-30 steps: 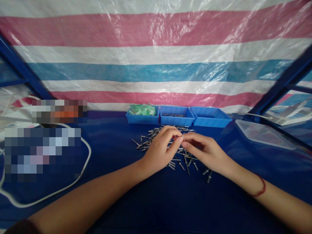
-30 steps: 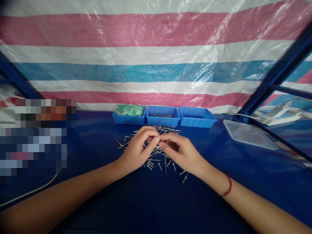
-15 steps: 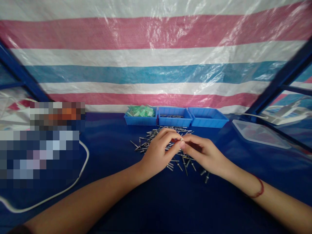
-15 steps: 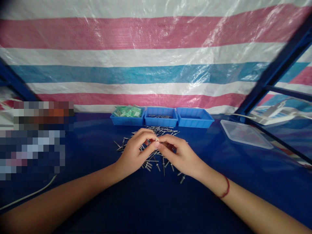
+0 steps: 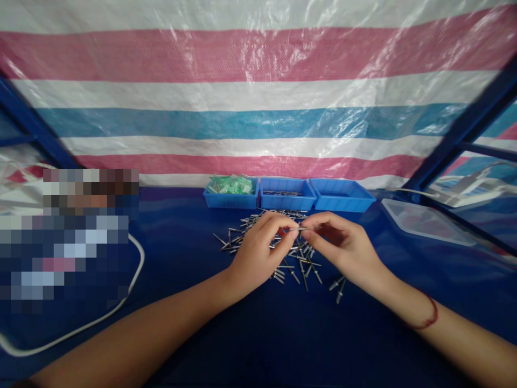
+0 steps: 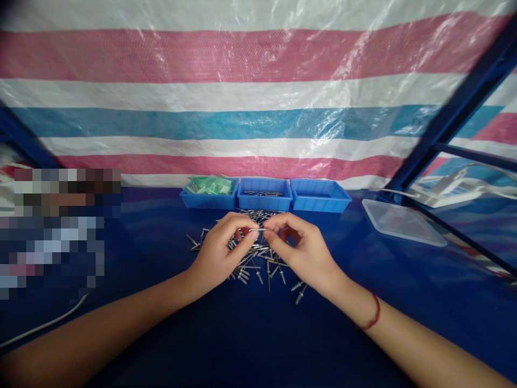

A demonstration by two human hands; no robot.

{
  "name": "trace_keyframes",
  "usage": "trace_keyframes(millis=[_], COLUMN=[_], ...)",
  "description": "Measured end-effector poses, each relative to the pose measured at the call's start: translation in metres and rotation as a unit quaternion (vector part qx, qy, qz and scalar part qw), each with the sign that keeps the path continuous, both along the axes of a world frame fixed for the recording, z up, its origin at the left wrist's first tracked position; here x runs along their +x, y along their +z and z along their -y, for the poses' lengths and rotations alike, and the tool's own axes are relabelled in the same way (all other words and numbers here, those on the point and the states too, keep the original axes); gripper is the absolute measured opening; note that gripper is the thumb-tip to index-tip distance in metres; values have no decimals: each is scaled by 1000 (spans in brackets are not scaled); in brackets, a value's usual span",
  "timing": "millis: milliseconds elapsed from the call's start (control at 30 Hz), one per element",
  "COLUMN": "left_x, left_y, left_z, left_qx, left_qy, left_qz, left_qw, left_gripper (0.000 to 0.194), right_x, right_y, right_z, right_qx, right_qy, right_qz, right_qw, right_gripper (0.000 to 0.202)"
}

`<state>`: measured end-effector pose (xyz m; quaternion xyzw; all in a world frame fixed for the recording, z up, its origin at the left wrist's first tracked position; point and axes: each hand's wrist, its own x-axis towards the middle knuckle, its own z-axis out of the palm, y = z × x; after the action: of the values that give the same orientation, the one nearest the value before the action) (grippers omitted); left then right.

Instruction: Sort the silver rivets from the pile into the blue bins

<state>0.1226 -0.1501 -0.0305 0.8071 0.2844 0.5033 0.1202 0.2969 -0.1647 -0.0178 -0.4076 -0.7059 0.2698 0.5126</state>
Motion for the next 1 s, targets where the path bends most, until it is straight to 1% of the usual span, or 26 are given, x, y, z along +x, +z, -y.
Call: trace_keyframes(millis=[67,200,433,533,600,700,800,867,933,1000], left_x=[-1,-1,0,-1,-1,-3,-5,-7,-9,-11], left_y=[-1,-3,-2,-3,-2,0,2,3,2,2], left_z=[-1,-4,-5,-6,-7,-7,-8,-9,-11,-13], left_qx=[-10,-26,-13,-3,9,14,9,14,24,32], left_qy=[2,3,6,2,0,1,3,4,28,82], left_qz=[2,4,-18,-32,-46,-72,-99,-117,-122,-114], left_qw=[1000,1000,1000,999,999,997,995,993,992,990], left_gripper=[7,5,5,8,12,16,19,21,22,28], right_x=[0,-1,0,3,4,4,3,2,1,1], right_y=[1,4,8,10,11,12,11,12,17,24], right_z=[1,5,9,8,7,5,3,2,-4,-16], right_qx=[13,42,100,142,170,207,230,244,264,293], right_qy=[-8,5,20,14,-8,-37,-23,-8,-13,-41], right_qz=[-8,-3,53,111,147,168,184,205,230,262], right_qw=[1000,999,993,984,974,963,955,948,936,919], right_gripper=[11,10,16,16,13,12,16,15,13,11])
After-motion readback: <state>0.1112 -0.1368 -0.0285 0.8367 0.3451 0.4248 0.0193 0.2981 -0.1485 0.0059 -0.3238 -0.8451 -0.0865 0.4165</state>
